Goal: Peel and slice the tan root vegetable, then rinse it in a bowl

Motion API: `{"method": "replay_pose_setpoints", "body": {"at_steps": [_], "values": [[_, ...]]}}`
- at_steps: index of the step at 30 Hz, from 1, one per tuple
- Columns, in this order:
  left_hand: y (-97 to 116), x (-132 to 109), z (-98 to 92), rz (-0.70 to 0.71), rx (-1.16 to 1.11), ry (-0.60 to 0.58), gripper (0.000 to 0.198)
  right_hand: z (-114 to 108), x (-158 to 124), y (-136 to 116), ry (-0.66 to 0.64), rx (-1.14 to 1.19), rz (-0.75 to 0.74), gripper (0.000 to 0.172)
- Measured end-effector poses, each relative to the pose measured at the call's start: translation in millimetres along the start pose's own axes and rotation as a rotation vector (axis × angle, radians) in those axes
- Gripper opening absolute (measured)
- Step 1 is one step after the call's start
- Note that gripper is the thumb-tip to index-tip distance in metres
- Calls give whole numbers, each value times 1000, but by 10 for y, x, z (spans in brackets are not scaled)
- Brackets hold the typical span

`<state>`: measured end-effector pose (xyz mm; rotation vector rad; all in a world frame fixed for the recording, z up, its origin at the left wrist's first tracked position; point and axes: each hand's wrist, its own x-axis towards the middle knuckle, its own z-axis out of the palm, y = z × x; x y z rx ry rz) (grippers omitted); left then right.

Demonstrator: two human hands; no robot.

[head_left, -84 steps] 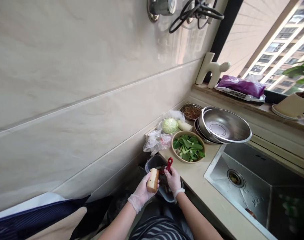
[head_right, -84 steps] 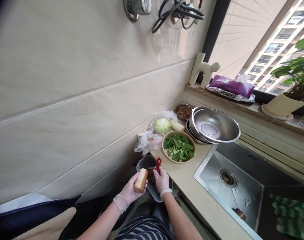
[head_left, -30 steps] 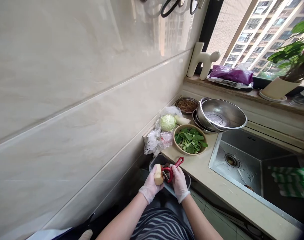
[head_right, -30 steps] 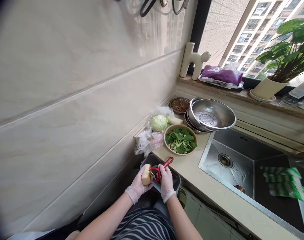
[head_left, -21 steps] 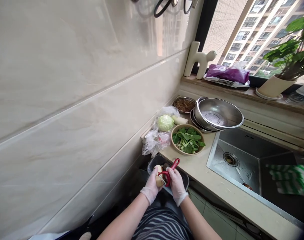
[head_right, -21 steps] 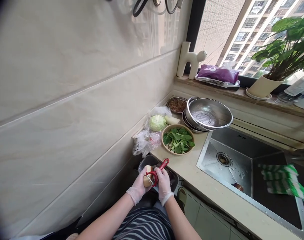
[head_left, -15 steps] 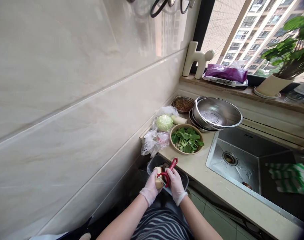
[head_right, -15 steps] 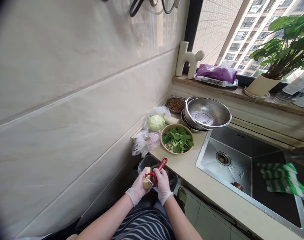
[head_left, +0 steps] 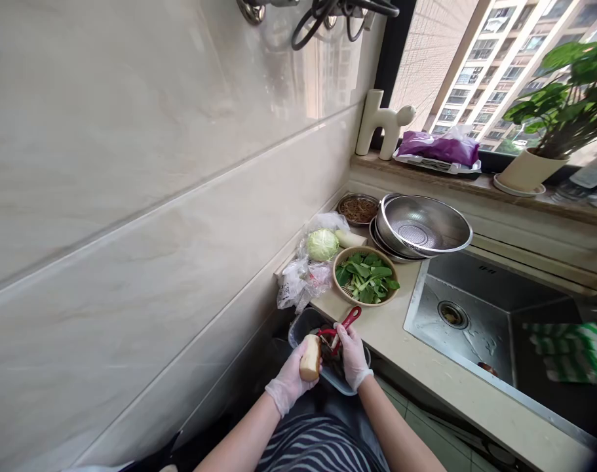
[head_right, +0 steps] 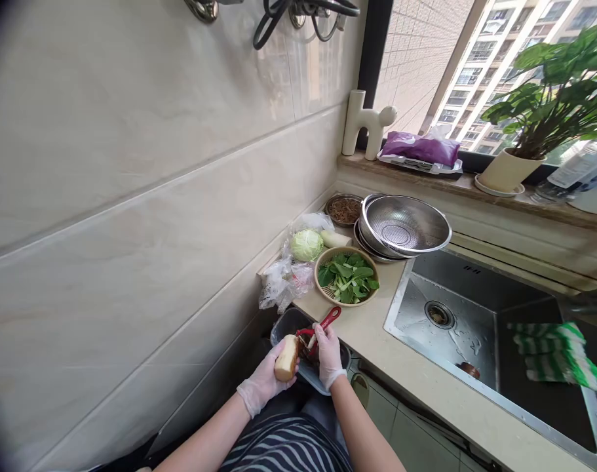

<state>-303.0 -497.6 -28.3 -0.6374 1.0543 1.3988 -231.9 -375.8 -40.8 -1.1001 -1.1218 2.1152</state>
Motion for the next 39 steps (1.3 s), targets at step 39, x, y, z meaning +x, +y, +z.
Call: {"method": "replay_pose_setpoints", "body": {"at_steps": [39], "values": [[100, 131, 151, 38, -117, 75, 28, 110, -175, 90, -133, 223, 210, 31]]}}
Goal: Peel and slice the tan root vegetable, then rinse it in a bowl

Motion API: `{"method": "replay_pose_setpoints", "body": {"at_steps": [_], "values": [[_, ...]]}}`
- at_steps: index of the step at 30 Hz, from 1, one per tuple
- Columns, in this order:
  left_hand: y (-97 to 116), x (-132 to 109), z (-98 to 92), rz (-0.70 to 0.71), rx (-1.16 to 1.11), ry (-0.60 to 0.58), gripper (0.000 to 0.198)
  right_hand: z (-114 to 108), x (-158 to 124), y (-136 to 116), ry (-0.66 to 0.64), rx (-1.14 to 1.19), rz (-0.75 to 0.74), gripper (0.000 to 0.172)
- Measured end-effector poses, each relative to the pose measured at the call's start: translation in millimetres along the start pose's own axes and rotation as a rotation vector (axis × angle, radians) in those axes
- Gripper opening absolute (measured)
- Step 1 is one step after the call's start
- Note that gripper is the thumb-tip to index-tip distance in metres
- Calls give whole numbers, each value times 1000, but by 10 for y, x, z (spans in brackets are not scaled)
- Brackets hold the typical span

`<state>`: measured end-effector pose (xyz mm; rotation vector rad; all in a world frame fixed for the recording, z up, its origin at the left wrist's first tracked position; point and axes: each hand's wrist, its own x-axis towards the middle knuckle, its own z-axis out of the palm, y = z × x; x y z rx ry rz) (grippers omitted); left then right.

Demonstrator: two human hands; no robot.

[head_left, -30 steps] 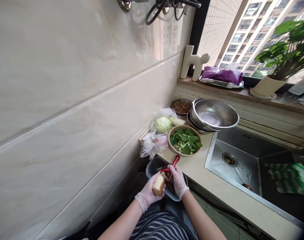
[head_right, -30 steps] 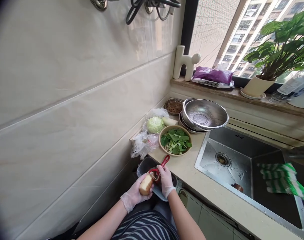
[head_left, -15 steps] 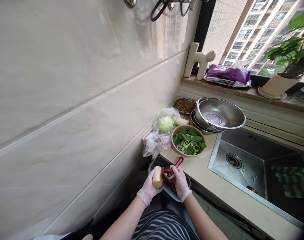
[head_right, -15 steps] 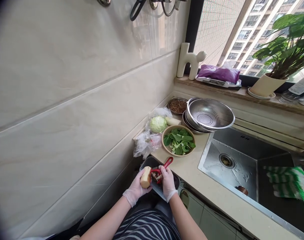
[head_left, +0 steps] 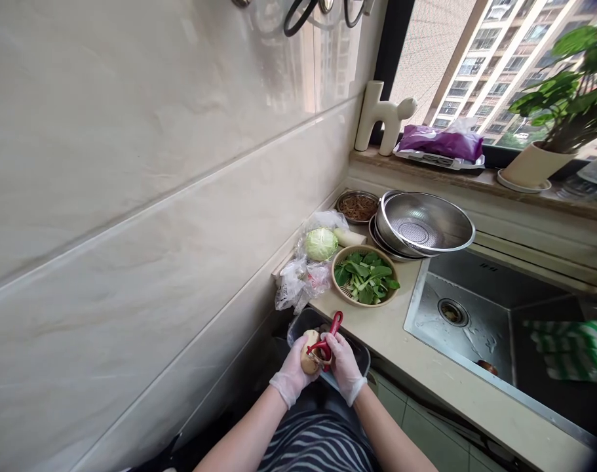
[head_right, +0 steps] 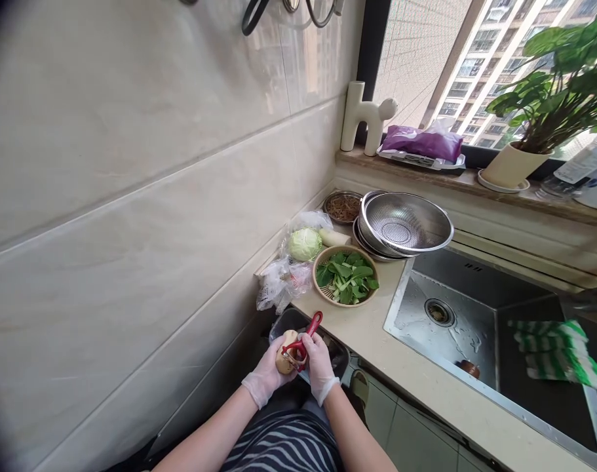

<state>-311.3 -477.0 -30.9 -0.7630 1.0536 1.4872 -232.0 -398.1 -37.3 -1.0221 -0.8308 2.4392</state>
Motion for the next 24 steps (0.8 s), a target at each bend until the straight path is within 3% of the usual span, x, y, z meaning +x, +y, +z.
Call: {"method": "replay_pose_setpoints", "body": {"at_steps": [4, 7, 14, 19, 24], "values": [[39, -120, -11, -36, 35, -71, 28, -27, 124, -33, 45, -54, -21, 34], [62, -233, -56, -68, 81, -108, 35, -47, 240, -62, 91, -209, -134, 35], [129, -377, -311, -44, 117, -164, 39, -142, 321, 25, 137, -416, -328, 34], [144, -332, -309, 101, 120, -84, 37, -313, 365, 148, 60, -908, -555, 25], [139, -249, -251, 52, 61, -60, 39, -477, 467, 266, 48, -1064, -487, 21]]}}
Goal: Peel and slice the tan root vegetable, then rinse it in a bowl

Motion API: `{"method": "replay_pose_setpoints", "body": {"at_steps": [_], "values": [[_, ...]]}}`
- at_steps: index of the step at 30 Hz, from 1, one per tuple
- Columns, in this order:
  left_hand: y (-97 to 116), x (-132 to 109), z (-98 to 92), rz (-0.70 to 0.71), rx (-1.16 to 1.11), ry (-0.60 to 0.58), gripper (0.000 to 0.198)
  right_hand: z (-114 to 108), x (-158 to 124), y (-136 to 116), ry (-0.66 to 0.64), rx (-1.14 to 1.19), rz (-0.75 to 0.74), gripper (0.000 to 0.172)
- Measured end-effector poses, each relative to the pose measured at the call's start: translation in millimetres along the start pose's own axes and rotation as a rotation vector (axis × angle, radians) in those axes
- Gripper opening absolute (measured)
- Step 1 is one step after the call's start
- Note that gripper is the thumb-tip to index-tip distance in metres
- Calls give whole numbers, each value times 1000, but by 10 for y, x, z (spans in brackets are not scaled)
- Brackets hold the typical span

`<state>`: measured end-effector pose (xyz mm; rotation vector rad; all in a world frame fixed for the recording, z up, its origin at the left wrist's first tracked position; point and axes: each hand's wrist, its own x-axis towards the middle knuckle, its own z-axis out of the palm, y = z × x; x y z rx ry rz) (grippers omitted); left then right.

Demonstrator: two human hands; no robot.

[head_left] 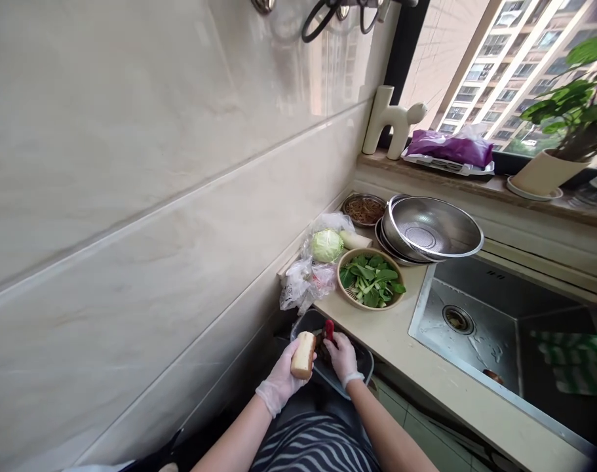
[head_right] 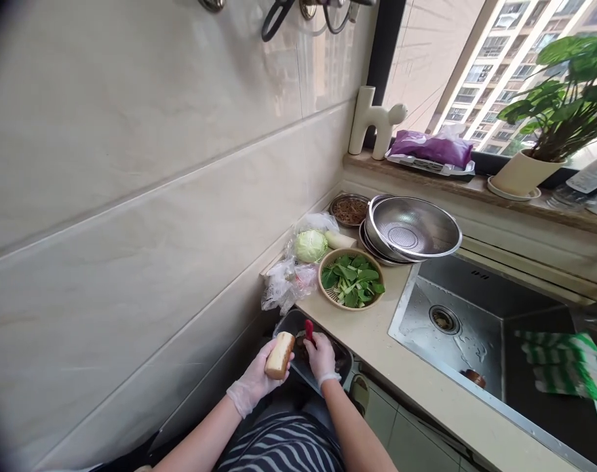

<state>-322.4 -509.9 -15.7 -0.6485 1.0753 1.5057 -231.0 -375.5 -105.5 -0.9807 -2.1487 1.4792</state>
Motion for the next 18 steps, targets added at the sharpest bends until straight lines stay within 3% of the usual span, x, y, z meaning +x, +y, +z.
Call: {"method": "replay_pose_setpoints", "body": {"at_steps": [6, 9, 12, 15, 18], "values": [[5, 104, -35, -39, -105, -61, 40, -123, 8, 90, 45, 26, 96, 26], [-12, 162, -22, -49, -119, -30, 38, -169, -22, 56, 104, 73, 110, 33], [-45, 198, 25, -47, -113, 21, 37, -208, -72, 12, 134, 103, 125, 29], [-76, 209, 88, -29, -108, 31, 36, -252, -111, -91, 176, 123, 143, 28], [-99, 212, 156, 17, -77, 44, 33, -282, -138, -331, 205, 330, 201, 30]]}}
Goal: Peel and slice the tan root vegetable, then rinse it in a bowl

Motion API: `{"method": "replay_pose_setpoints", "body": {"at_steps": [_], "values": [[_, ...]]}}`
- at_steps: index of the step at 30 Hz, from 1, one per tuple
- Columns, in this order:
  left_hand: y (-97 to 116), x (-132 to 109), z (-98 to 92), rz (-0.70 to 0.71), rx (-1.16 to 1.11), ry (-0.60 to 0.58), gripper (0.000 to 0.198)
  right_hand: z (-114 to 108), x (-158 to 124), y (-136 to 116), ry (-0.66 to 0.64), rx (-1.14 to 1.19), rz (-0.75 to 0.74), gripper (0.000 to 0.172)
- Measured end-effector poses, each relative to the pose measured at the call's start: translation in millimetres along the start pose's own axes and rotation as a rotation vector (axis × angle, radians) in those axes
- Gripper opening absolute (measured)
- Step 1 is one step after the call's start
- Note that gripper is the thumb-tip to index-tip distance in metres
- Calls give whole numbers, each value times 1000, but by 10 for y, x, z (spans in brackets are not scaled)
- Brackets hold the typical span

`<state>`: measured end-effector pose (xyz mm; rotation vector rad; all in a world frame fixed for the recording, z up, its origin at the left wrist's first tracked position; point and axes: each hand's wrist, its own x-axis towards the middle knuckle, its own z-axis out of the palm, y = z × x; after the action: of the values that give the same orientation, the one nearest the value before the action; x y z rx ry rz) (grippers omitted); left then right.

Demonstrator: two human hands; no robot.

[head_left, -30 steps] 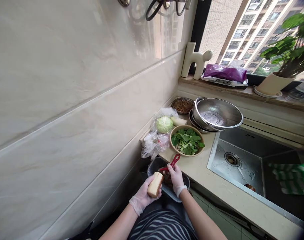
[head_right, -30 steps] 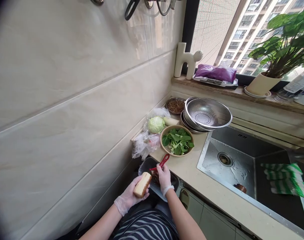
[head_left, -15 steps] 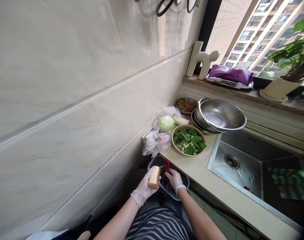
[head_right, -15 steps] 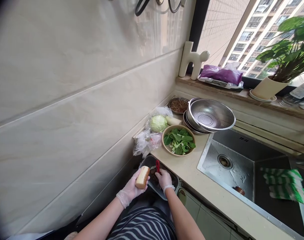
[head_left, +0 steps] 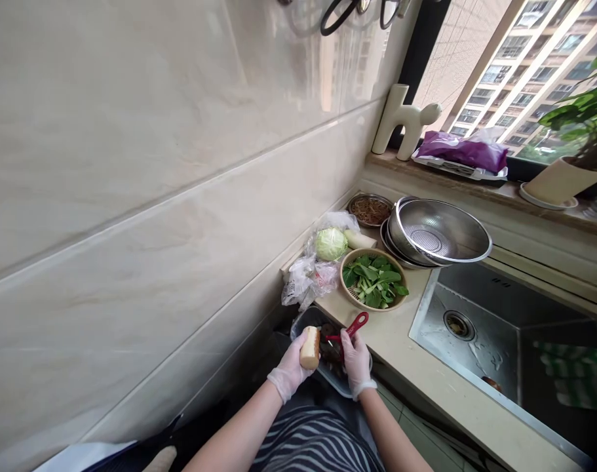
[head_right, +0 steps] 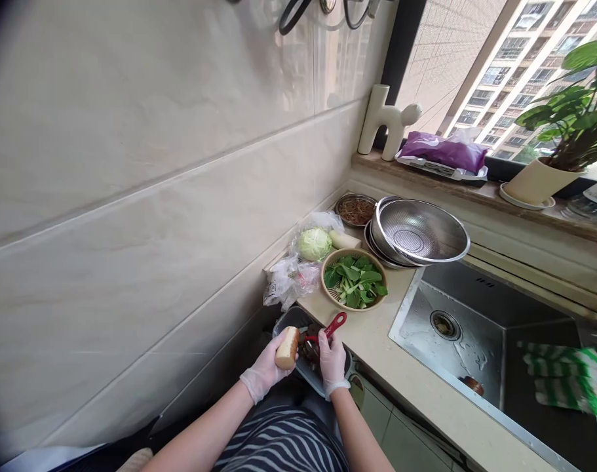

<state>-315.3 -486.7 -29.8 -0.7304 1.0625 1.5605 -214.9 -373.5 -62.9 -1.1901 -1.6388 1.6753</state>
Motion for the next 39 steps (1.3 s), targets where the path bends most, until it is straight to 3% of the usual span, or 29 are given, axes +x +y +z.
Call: {"method": "replay_pose_setpoints", "body": {"at_steps": [5, 15, 23, 32, 37, 39], "values": [[-61, 31, 54, 14, 36, -35, 30, 119, -169, -386, -112, 409, 236, 34], [-176, 73, -28, -19, 8, -106, 26, 191, -277, -355, -277, 468, 283, 35], [-78, -76, -19, -87, -45, -138, 25, 324, -291, -296, -259, 505, 313, 38], [-18, -401, -125, -116, 24, -227, 35, 197, 33, -202, -111, 384, 215, 36], [50, -303, -155, -138, 19, -206, 41, 149, 46, -238, -34, 440, 238, 34], [64, -221, -140, -179, -27, -209, 43, 146, -4, -291, -72, 489, 297, 33]]}}
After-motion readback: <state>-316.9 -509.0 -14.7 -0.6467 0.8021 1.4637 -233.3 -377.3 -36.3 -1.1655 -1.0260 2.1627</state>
